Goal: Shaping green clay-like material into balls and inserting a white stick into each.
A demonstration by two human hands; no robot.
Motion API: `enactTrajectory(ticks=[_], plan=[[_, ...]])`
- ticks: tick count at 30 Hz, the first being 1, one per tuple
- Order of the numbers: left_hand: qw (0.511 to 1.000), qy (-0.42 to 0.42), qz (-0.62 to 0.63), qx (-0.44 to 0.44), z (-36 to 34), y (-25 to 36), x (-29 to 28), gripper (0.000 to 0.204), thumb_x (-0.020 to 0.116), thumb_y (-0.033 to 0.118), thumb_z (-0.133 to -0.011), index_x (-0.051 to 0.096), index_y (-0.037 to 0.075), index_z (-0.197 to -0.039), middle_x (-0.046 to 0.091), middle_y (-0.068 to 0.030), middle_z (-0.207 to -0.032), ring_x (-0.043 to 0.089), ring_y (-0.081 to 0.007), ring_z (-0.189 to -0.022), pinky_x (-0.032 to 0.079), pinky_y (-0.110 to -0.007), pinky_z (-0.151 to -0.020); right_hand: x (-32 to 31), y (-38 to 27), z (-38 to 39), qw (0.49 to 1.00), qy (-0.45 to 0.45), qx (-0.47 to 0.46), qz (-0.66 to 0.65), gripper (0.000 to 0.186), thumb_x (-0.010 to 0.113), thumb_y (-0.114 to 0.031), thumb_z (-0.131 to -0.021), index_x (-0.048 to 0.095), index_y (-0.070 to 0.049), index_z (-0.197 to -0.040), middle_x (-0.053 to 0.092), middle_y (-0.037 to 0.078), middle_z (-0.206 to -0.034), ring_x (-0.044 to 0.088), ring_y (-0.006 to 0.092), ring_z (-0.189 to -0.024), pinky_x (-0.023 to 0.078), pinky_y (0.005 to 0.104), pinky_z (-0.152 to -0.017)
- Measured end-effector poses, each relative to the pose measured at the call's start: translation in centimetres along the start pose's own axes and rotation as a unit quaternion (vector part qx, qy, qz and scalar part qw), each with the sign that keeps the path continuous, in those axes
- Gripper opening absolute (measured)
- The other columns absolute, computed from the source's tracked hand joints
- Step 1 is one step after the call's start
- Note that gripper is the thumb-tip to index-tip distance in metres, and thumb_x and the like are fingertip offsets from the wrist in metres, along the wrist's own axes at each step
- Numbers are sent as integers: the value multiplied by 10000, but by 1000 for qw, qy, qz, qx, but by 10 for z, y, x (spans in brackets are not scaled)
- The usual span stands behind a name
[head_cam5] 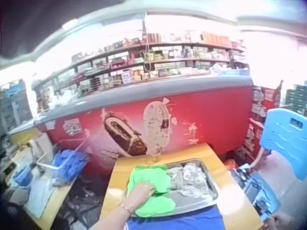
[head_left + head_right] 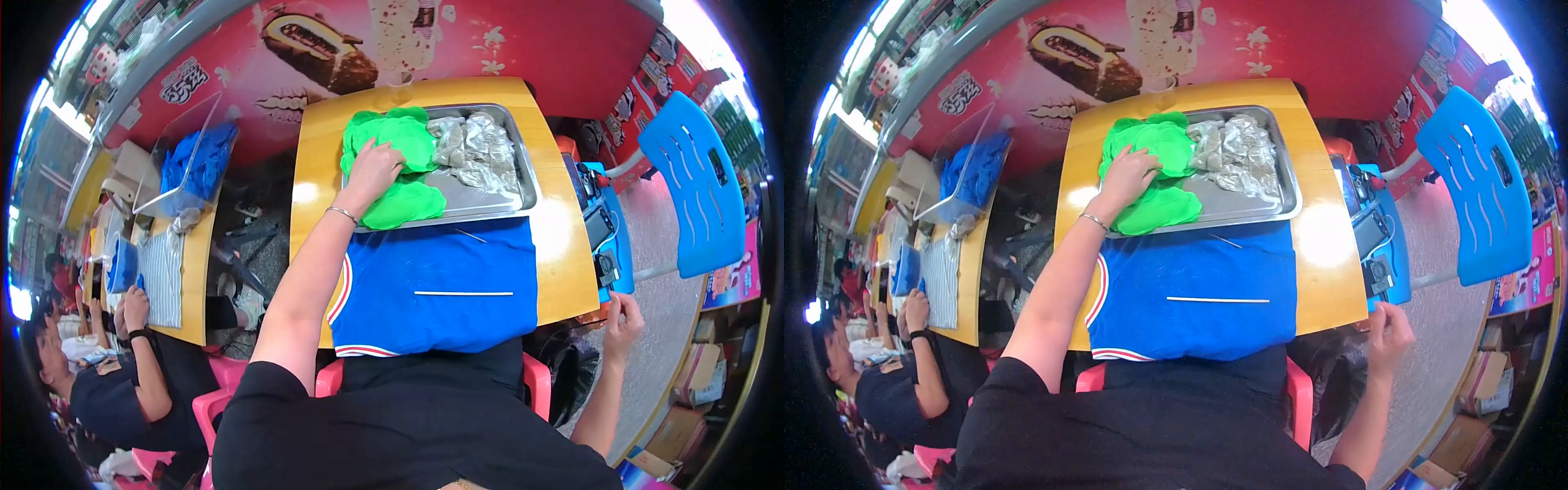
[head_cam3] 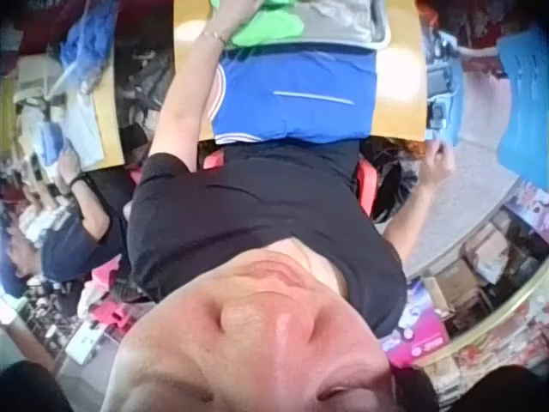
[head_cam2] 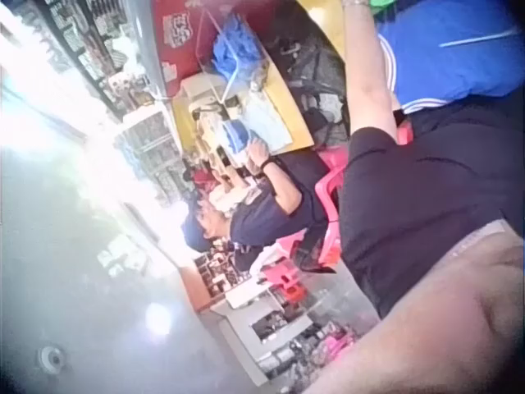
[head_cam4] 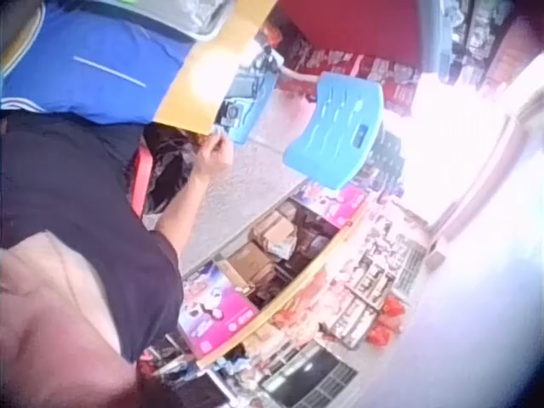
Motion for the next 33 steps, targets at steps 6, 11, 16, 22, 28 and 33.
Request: enactTrajectory(ticks=[6, 11, 16, 22, 28, 33], plan=[[979, 22, 192, -59, 36, 5, -44, 102, 628, 121, -772, 682, 86, -851, 661, -90, -871, 622, -224, -878, 463, -363, -799, 121, -136, -20, 967, -116, -220, -52, 154, 647, -14, -755, 643, -8, -908, 623, 95, -775, 583, 199, -671, 444, 280, -599], [786, 9, 597, -164, 72, 38, -56, 149, 614, 130, -848, 646, -8, -896, 648, -21, -796, 554, -54, -734, 444, -224, -672, 206, -199, -27, 931, -237, -166, -221, 557, 690, -186, -754, 460, -18, -1233, 571, 161, -1143, 555, 248, -1066, 459, 332, -814], [740, 7, 651, -169, 102, 55, -69, 134, 600, 100, -860, 634, -16, -919, 610, 20, -793, 515, -32, -735, 429, -196, -665, 265, -218, -3, 820, -433, 2, -374, 442, 644, -83, -806, 468, -12, -1206, 599, 116, -1037, 582, 144, -930, 465, 269, -767], [653, 26, 724, -219, 124, 55, -68, 142, 593, 96, -871, 617, -6, -967, 611, 11, -809, 543, -48, -750, 441, -195, -680, 274, -217, 14, 782, -450, 52, -428, 331, 659, -26, -786, 506, 6, -1078, 618, 35, -865, 584, 79, -784, 469, 220, -693], [499, 37, 831, -242, 138, 75, -53, 333, 616, 108, -859, 517, 5, -1160, 575, -39, -1087, 538, -99, -981, 435, -242, -855, 270, -213, 9, 806, -391, 48, -442, 266, 674, -16, -772, 519, -16, -988, 611, 12, -796, 574, 51, -727, 459, 189, -644], [477, 51, 846, -232, 142, 81, -52, 348, 671, 83, -808, 532, 16, -1120, 579, -36, -1051, 550, -101, -956, 450, -244, -833, 269, -207, 14, 799, -360, 77, -475, 236, 667, -15, -783, 517, -28, -964, 600, -3, -763, 561, 37, -697, 444, 175, -614]])
Point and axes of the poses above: each hand's wrist, its own z-axis away from the middle knuckle, its own x-axis out of the palm, y = z × x, the point moved 10 cm from there along -z, towards the middle knuckle
